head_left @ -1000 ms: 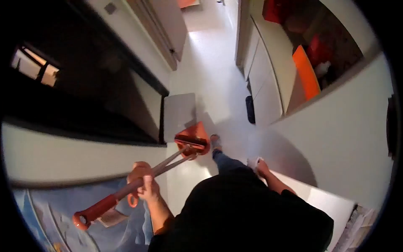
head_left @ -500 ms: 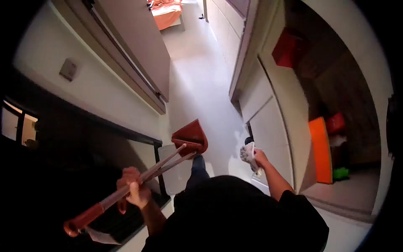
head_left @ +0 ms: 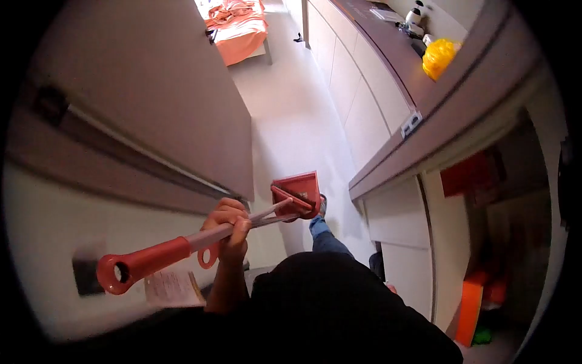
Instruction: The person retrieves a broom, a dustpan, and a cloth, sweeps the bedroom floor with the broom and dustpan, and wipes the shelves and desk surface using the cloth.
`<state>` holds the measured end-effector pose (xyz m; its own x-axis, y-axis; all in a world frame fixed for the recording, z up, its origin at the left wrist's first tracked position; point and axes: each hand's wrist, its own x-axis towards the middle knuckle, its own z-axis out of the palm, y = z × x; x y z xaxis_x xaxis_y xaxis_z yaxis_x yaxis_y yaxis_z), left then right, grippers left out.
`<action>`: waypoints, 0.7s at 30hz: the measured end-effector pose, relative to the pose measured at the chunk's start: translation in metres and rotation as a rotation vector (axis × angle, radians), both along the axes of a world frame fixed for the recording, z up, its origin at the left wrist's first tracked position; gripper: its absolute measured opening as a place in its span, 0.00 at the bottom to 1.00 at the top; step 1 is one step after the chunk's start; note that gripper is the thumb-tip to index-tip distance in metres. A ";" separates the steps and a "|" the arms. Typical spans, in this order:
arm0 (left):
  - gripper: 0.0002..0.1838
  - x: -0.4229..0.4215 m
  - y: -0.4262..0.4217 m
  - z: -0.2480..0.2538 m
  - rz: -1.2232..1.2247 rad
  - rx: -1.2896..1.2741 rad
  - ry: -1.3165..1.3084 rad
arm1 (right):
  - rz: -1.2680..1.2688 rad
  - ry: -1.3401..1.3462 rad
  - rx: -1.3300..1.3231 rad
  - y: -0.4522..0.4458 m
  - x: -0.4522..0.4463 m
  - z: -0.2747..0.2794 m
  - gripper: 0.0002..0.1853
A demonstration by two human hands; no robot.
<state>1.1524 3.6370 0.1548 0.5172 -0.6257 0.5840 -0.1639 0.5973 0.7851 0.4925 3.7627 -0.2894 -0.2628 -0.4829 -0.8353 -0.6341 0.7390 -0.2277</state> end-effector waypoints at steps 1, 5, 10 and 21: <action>0.08 0.009 -0.028 -0.006 -0.025 -0.021 0.011 | 0.161 0.014 -0.037 -0.018 -0.012 -0.052 0.17; 0.08 0.050 -0.151 -0.009 -0.017 -0.051 -0.013 | 0.086 0.127 -0.108 -0.176 0.061 -0.066 0.19; 0.11 0.099 -0.279 0.013 0.022 -0.049 -0.058 | 0.163 -0.243 -0.224 -0.435 0.170 -0.057 0.20; 0.07 0.229 -0.595 -0.033 0.059 -0.021 -0.088 | -0.163 -0.826 -0.303 -0.866 0.496 0.145 0.17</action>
